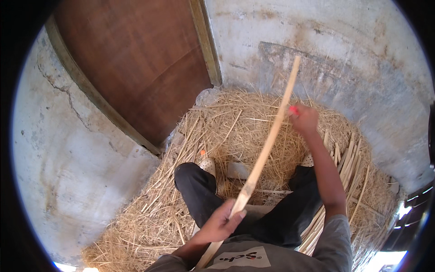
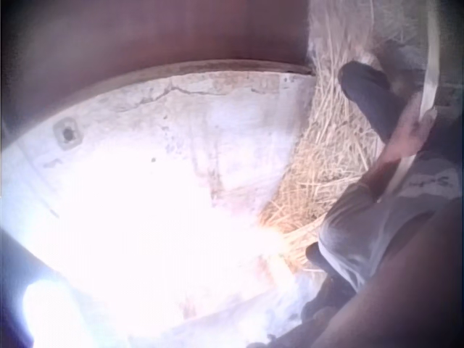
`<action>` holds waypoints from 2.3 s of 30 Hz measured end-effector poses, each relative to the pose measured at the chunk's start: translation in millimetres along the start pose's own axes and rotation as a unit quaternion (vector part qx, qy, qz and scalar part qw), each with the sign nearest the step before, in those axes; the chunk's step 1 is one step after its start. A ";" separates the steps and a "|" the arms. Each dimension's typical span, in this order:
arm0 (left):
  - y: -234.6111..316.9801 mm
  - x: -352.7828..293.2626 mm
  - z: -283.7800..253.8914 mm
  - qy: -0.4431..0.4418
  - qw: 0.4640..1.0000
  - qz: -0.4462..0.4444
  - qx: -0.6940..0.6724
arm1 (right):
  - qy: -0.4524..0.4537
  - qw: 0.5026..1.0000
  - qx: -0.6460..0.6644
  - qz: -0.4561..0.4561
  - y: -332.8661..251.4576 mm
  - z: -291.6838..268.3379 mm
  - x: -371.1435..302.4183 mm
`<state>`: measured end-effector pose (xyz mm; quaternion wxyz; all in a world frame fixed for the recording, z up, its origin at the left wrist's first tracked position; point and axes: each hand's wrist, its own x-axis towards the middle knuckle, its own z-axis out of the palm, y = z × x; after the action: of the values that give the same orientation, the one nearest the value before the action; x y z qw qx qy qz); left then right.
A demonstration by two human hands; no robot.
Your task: The person sits on a bed of straw and uses a red utility knife to split a long, thin bamboo stick into smaller strips. They hold the stick with their left hand and carefully shave off thin layers with the knife in their right hand, repeating the process along the length of the stick.
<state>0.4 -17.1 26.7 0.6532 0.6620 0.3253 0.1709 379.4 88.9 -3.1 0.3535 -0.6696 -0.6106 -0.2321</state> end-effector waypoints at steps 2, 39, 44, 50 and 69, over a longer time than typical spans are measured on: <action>0.5 -6.2 5.0 -0.023 1.000 -0.009 -0.018 | 0.030 0.999 -0.012 0.012 36.1 -9.4 14.2; 10.2 33.2 -7.6 0.038 0.993 -0.002 -0.116 | -0.096 0.985 0.133 -0.050 -86.6 -14.6 -45.2; 4.1 41.1 -8.1 0.040 0.992 0.007 -0.119 | -0.089 0.979 0.115 -0.145 -112.3 -25.0 -55.5; 7.3 36.8 -3.0 0.047 0.995 0.010 -0.091 | -0.120 0.991 0.049 0.004 -68.6 -12.9 -29.6; 0.0 10.3 5.0 0.006 0.997 0.005 -0.079 | -0.044 0.998 -0.027 0.024 -0.5 -0.5 -7.1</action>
<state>11.2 -14.1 24.3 0.7006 0.6090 0.3113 0.2035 377.9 83.9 -7.9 0.3138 -0.7025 -0.6031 -0.2105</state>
